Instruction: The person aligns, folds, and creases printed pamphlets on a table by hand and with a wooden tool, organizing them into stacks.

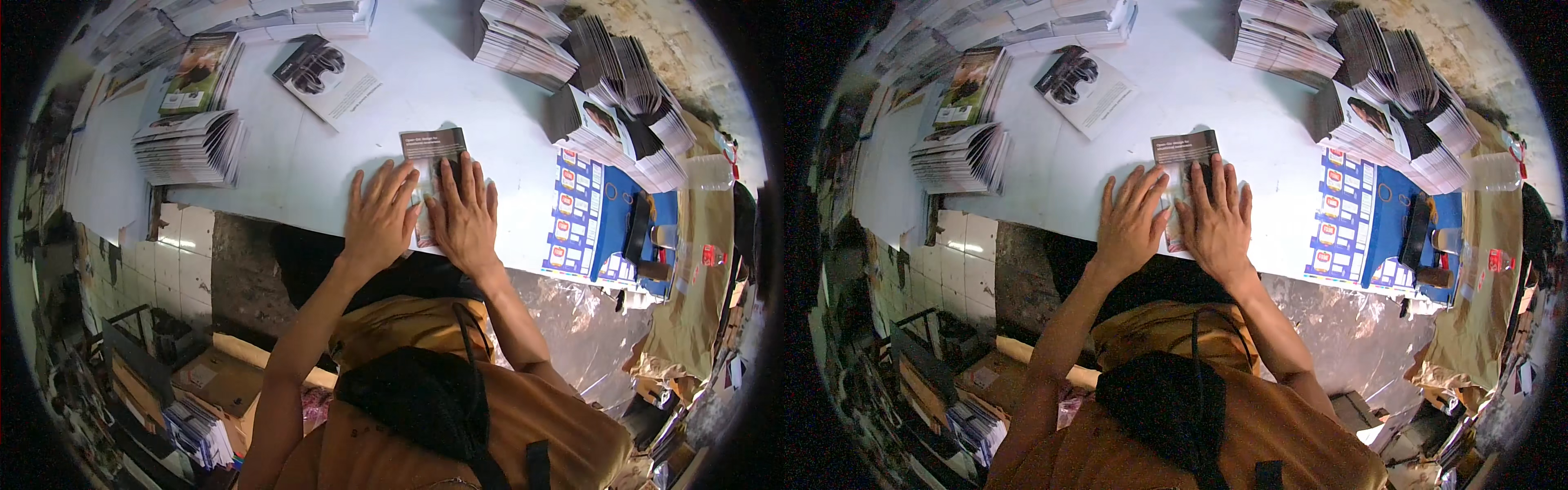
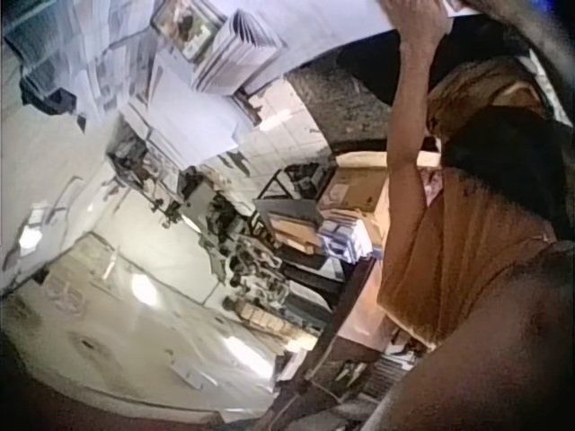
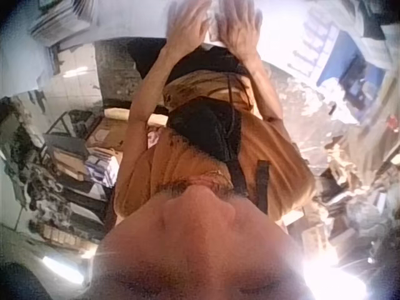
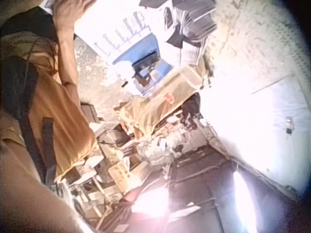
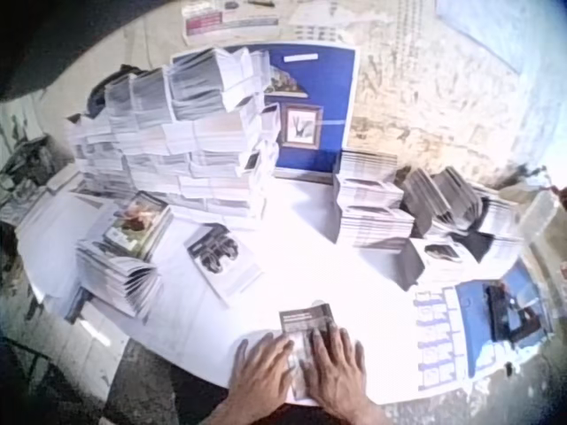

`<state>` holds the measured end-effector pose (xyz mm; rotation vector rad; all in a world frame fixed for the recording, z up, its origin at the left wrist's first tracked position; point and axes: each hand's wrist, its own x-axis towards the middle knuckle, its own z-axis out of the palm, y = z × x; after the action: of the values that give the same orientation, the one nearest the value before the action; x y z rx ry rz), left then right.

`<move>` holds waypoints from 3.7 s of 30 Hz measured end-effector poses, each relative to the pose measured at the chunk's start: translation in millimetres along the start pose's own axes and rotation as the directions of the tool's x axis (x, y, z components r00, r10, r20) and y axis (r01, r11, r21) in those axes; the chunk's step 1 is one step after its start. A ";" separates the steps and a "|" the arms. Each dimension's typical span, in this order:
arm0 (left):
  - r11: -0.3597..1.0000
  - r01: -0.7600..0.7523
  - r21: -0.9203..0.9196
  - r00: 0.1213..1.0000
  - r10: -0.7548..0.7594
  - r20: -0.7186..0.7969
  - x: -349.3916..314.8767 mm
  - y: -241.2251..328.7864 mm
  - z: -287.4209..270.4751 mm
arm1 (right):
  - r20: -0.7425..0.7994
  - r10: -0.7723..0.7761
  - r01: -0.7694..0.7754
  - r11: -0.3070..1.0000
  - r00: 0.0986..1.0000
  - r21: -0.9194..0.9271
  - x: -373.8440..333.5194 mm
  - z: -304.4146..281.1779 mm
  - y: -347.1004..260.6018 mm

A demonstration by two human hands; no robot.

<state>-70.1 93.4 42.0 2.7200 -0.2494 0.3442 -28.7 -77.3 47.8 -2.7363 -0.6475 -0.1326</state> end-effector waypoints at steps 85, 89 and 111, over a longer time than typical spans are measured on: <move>0.978 -0.209 -0.011 0.842 0.186 0.507 115.0 23.9 -47.2 | -0.514 0.605 -0.370 0.789 0.608 0.491 -82.2 -71.0 205.2; 0.917 -0.309 -0.254 0.951 0.305 -0.056 121.1 76.3 -42.5 | -0.511 0.674 -0.262 0.706 0.534 0.658 -83.5 -69.4 204.7; 0.975 0.154 -0.162 0.955 -0.189 -0.230 135.2 -96.1 -124.0 | -0.428 0.732 -0.185 0.592 0.530 0.784 -95.5 -60.6 213.8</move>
<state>54.7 213.1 155.9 2.5054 0.0312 0.5817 -18.5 -318.1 27.3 -1.7829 0.3284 -0.6745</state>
